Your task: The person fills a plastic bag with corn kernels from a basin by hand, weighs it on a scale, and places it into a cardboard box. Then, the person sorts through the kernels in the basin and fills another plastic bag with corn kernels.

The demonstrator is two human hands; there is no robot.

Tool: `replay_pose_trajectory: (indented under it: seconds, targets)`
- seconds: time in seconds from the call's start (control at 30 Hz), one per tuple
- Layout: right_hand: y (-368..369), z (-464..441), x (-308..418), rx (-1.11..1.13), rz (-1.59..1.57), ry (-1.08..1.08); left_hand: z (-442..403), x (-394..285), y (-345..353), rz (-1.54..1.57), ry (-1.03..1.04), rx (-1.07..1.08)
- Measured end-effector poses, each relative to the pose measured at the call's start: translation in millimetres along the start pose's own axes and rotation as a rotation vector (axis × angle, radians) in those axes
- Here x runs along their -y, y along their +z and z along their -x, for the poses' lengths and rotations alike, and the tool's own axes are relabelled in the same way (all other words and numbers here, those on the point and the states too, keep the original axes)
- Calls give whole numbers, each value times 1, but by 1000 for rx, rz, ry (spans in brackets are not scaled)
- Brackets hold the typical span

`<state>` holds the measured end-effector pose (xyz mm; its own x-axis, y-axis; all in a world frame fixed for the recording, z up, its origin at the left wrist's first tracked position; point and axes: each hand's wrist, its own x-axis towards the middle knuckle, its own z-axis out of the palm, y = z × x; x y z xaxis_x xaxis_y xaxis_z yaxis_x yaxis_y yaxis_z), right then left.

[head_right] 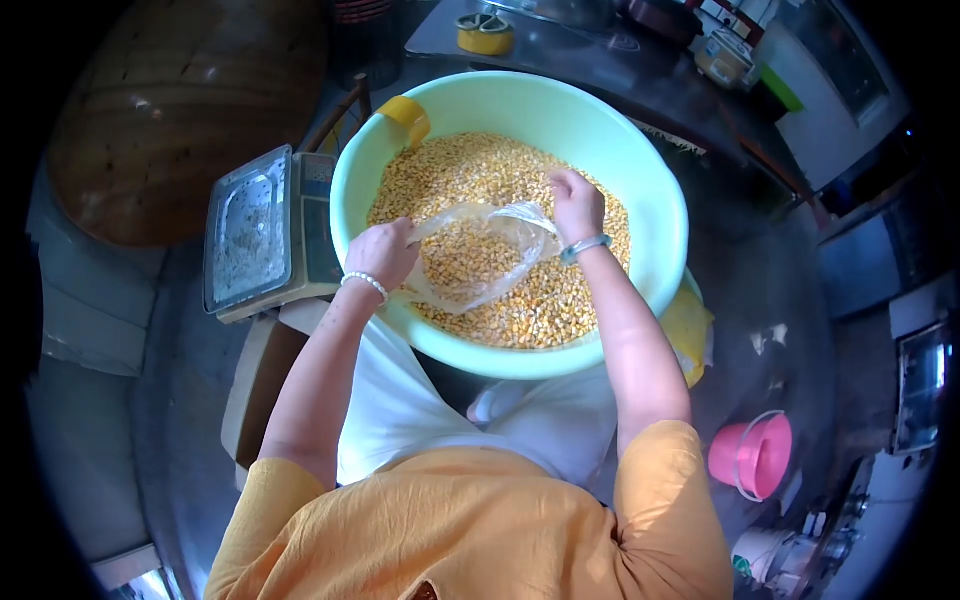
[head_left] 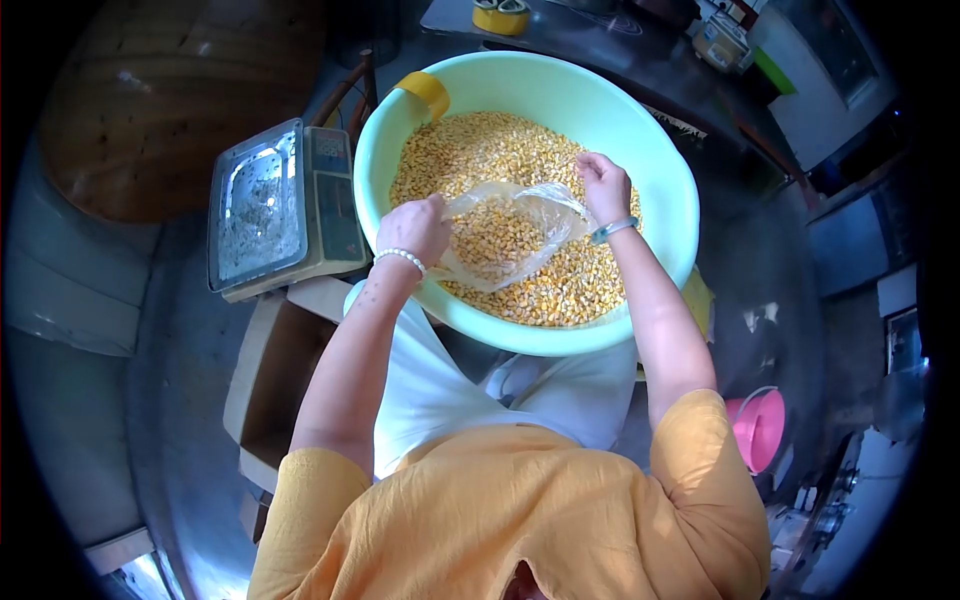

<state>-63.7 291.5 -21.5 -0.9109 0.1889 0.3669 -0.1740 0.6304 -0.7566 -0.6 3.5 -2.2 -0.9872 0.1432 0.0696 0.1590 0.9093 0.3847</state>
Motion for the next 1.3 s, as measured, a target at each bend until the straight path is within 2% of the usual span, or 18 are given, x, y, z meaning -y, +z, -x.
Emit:
replay_pose_trajectory:
  seconds: [0.1, 0.13, 0.2, 0.3, 0.53, 0.97, 1.07, 1.13, 1.17, 1.23, 1.3]
  targets:
    - [12, 8, -72, 126, 425, 199, -2, 1, 2, -11, 3, -12]
    - [16, 14, -83, 523, 624, 293, -1, 2, 3, -26, 5, -14]
    - [23, 27, -83, 518, 545, 283, -1, 1, 5, -29, -7, -1]
    - [46, 33, -88, 570, 480, 79, -3, 1, 4, -24, -35, 26]
    - [48, 45, -61, 574, 543, 272, -3, -2, 2, -36, -49, 42]
    - [51, 41, -73, 652, 651, 184, -3, -2, 2, -24, -40, 29]
    - [55, 40, -84, 610, 620, 118, 0, -8, -5, 123, -147, -75]
    - [55, 39, -92, 543, 540, 39, 0, 0, 4, 108, -77, -187]
    - [53, 35, -96, 518, 500, 126, 0, 4, 7, 101, -42, -244]
    - [41, 23, -89, 464, 421, 299, 1, 2, 2, 76, -48, -186]
    - [28, 11, -95, 416, 355, 342, 2, -3, -3, 66, -59, -123]
